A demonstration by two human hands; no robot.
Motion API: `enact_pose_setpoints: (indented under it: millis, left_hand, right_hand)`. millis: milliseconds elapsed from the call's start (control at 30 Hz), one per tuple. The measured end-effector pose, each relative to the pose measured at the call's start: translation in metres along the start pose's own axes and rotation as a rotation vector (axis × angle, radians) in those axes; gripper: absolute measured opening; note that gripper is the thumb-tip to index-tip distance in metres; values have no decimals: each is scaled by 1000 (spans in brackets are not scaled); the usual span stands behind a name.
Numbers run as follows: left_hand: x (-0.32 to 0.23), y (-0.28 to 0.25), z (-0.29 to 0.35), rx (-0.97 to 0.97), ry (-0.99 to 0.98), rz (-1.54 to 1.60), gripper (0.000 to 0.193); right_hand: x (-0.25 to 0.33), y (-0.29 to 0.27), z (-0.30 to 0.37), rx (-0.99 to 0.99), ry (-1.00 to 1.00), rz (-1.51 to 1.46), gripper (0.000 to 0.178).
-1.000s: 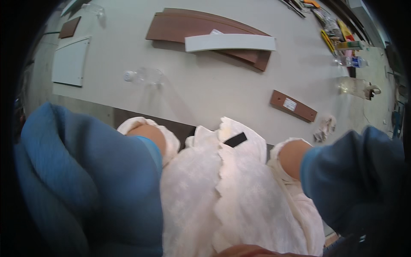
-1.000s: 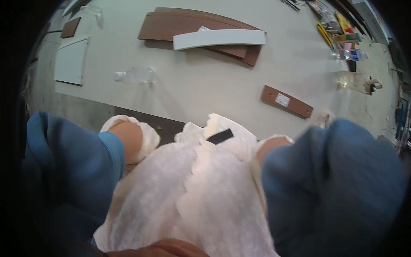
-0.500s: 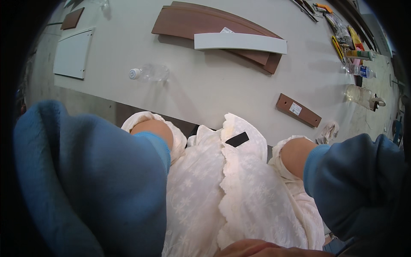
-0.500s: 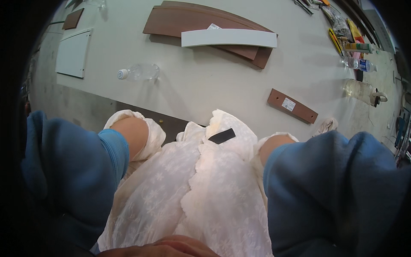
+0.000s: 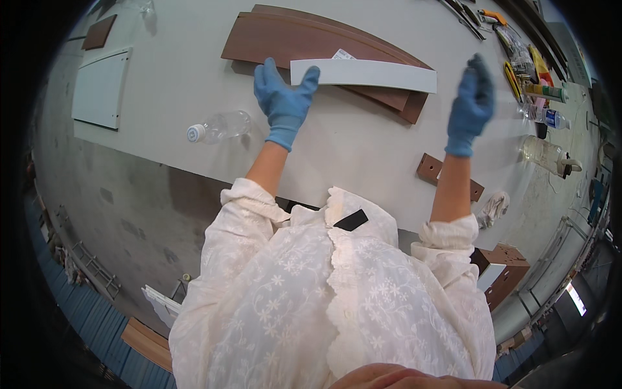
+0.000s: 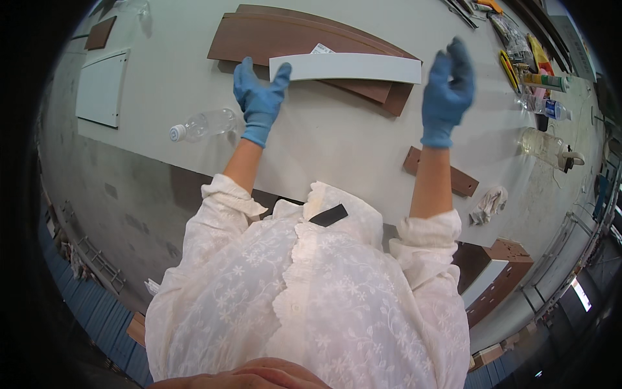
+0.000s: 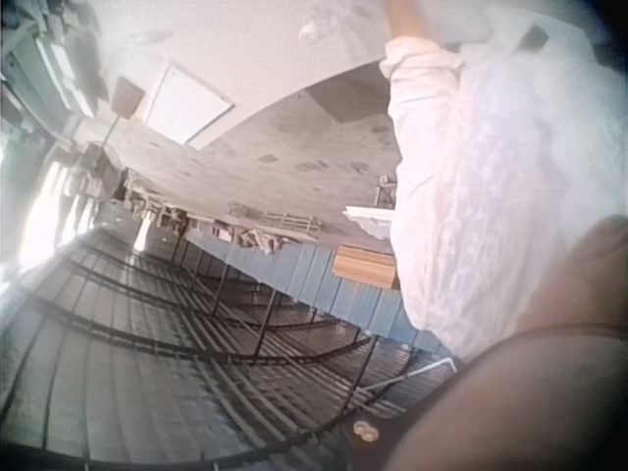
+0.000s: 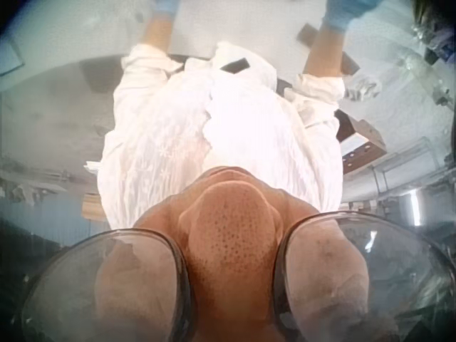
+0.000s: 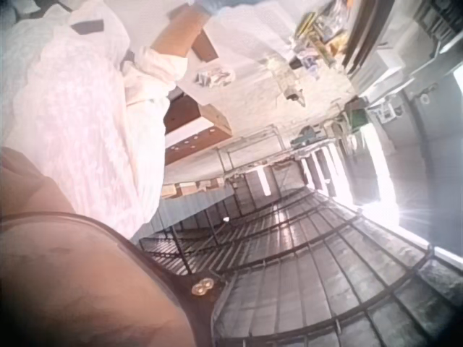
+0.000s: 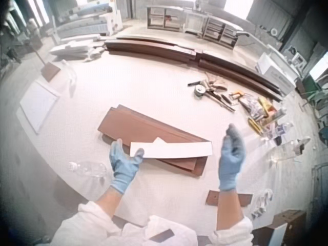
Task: The person sands and wipes several brown and white wooden panels on a workbench. They use a sanding block and a cloth, then stack the finished pieces. The person also handles a small white plastic strip and a water bottle during the process.
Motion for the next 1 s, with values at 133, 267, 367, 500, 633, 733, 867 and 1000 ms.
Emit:
enact_pose_setpoints:
  millis: [133, 267, 367, 500, 633, 733, 867, 1000]
  left_hand:
    - [23, 41, 16, 95, -106, -179, 101]
    - [37, 53, 3, 139, -207, -30, 71]
    - [56, 57, -17, 213, -294, 10, 48]
    - [60, 61, -15, 253, -361, 22, 54]
    - [36, 59, -13, 133, -203, -68, 71]
    - [49, 62, -16, 152, -300, 157, 54]
    - [73, 37, 27, 161, -422, 385, 32]
    - [91, -6, 134, 328, -546, 525, 24]
  right_hand:
    - [-130, -6, 23, 95, 283, 711, 64]
    - [-174, -4, 32, 178, 348, 816, 72]
    - [-178, -2, 29, 197, 394, 731, 62]
    - [-177, 1, 28, 209, 402, 704, 55]
    - [-178, 0, 32, 173, 407, 679, 50]
    - [-176, -2, 36, 196, 433, 598, 53]
    - [-132, -23, 47, 132, 190, 448, 49]
    - [-86, -51, 100, 238, -42, 623, 46]
Point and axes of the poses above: each hand's wrist, its own z-axis away from the middle knuckle, its own y-axis out of the palm, x = y × z, the point moved 9 cm from there along -z, towards the middle knuckle, and after that the axes turned 4 degrees about y, right-handed, at the moved point
